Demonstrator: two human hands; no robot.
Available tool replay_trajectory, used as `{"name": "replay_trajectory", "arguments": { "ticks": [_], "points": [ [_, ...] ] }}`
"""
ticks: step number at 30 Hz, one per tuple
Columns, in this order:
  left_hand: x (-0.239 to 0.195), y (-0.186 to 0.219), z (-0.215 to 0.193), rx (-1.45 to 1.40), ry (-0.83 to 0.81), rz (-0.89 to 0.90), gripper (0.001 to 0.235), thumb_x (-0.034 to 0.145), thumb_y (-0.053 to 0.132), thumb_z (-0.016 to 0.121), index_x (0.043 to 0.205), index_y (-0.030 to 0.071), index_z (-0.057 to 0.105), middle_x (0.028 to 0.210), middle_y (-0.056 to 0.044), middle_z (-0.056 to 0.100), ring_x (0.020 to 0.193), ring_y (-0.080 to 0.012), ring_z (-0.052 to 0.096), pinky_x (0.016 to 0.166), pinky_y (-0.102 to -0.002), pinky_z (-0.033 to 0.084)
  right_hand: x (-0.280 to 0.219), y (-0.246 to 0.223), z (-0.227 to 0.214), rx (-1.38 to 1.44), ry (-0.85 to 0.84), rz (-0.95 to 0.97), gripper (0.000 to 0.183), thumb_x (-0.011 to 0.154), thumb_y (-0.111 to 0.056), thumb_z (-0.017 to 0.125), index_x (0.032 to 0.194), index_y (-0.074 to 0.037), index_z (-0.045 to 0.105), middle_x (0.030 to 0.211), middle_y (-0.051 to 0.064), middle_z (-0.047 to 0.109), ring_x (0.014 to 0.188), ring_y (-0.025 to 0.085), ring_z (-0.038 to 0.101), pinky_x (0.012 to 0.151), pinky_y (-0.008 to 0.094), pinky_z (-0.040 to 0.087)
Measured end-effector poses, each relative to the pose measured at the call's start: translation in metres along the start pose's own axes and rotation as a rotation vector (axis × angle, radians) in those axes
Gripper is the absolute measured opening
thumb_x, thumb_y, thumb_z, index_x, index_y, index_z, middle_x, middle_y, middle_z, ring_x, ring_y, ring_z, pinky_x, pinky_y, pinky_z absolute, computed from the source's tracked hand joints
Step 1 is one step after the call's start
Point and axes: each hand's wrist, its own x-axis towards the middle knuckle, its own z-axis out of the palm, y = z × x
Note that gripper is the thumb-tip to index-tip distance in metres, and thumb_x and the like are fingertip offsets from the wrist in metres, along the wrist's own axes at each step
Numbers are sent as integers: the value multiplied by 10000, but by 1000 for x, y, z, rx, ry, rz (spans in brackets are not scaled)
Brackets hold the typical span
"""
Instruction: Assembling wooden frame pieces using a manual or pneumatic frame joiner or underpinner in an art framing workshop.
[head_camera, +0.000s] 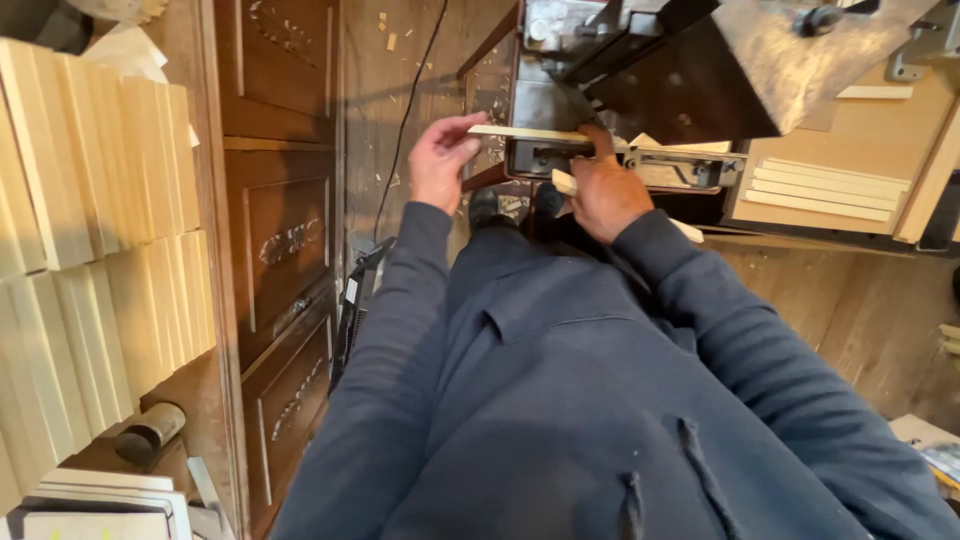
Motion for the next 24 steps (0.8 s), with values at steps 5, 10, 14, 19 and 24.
{"name": "replay_trajectory", "arguments": {
  "ticks": [5, 10, 14, 19, 24],
  "points": [
    [5, -20, -3, -91, 96, -59, 166, 953, -88, 673, 1102, -15, 679, 1189, -158, 747, 1055, -215, 722, 891, -331, 601, 0, -9, -3, -27, -44, 37, 293, 832, -123, 730, 1063, 45, 660, 1550, 309, 327, 841, 466, 687, 802, 515, 563],
    [4, -11, -7, -101, 84, -78, 146, 962, -75, 674, 1094, -13, 684, 1187, -164, 745, 1043, -203, 721, 880, -325, 605, 0, -6, 2, -26, -40, 33, 280, 836, -131, 749, 1040, 42, 666, 1543, 323, 321, 838, 468, 685, 817, 512, 563],
    [7, 44, -1, 150, -79, -1, 289, 921, -46, 715, 1206, -6, 686, 1278, -128, 712, 1136, -186, 667, 989, -323, 553, 1, -11, -3, 2, -5, 55, 287, 828, -140, 755, 1041, 29, 664, 1546, 288, 343, 882, 474, 679, 817, 524, 553],
    [17, 110, 60, 905, -136, 211, 258, 886, 30, 750, 1144, 33, 735, 1162, -108, 706, 1111, -236, 671, 955, -375, 539, -1, -6, -1, 39, 9, 77, 261, 810, -119, 749, 1011, 13, 649, 1556, 275, 350, 925, 474, 677, 818, 531, 550],
    [45, 97, 123, 1375, -571, 171, 203, 960, 220, 708, 1080, 74, 782, 1017, -120, 721, 986, -356, 643, 878, -485, 503, -1, -3, -3, 64, 43, 68, 213, 844, -115, 697, 1021, -3, 654, 1535, 284, 382, 897, 465, 683, 792, 522, 566]
  ]
}}
